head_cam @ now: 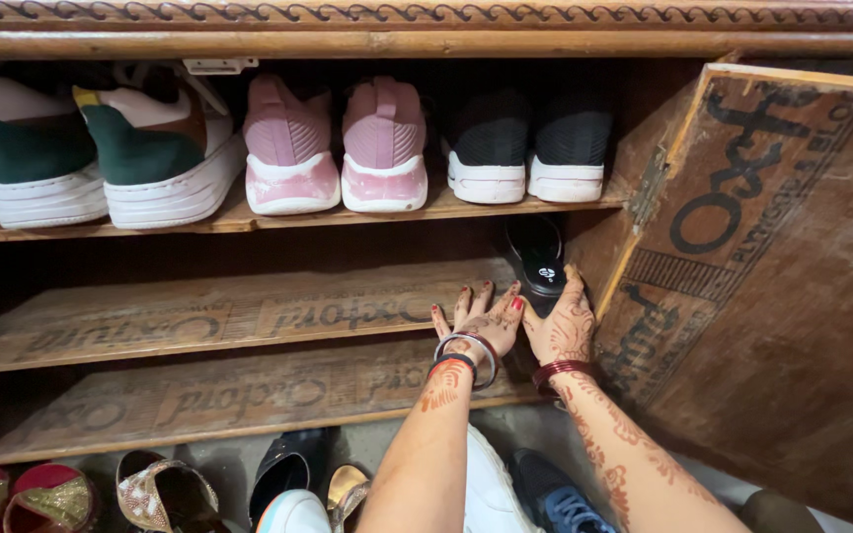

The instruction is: The person removes various shoes from a wooden shoe rack and places them on the floor, then picks them up one by one and rearranges them back into the rack in an organized manner.

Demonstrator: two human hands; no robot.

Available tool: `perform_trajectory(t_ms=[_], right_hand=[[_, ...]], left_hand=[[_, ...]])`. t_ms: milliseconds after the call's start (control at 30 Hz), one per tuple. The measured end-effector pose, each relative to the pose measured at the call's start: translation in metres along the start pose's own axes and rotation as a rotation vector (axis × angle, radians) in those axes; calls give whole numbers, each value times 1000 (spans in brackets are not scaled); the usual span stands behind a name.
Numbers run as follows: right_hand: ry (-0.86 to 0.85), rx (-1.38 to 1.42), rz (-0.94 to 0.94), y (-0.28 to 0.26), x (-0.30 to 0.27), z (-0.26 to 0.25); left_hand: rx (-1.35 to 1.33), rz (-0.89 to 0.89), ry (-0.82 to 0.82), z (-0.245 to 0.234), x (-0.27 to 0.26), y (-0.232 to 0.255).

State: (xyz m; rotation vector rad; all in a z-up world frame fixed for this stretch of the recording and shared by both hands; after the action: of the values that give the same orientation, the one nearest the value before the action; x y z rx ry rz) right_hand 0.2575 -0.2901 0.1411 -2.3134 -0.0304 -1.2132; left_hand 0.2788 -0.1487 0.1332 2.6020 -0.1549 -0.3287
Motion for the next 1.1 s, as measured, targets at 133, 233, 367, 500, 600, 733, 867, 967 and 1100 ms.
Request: perform_trajectory(t_ms=[133,233,367,500,600,733,867,967,1100], right_hand=[[14,-15,-34,0,1,1],[5,-27,-26,3,2,5],[-20,-30,-12,4,1,5],[-84,-49,-21,-8,5,-4],[-114,22,85,-25,-9,-22],[-54,16,62,-72,-33,-51],[-180,87,182,-107,-64,-57],[-197,149,130,-137,-88,-59],[-217,234,78,-175,-120,-58]], left_hand=[[3,6,14,2,5,-4],[33,27,16,5,10,-12],[99,81,-18,11,12,-25],[109,132,-27,7,3,-34],[160,86,-1,3,-14,-37],[65,-21,39,0,-53,-43],[-12,-125,225,3,-108,-65],[-53,-222,301,7,-144,-86],[-160,-309,387,4,-189,-122]])
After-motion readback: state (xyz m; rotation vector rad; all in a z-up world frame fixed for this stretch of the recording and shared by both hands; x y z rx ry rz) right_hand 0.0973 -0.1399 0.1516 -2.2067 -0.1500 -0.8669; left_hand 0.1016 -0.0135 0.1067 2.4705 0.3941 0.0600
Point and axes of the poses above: each hand's wrist, its own x-axis towards the middle knuckle, its own z-axis out of the palm, y = z × x, the point moved 6 cm from there along x, towards the middle knuckle, and after that the axes turned 6 degrees about -z, right-handed, at the moved point
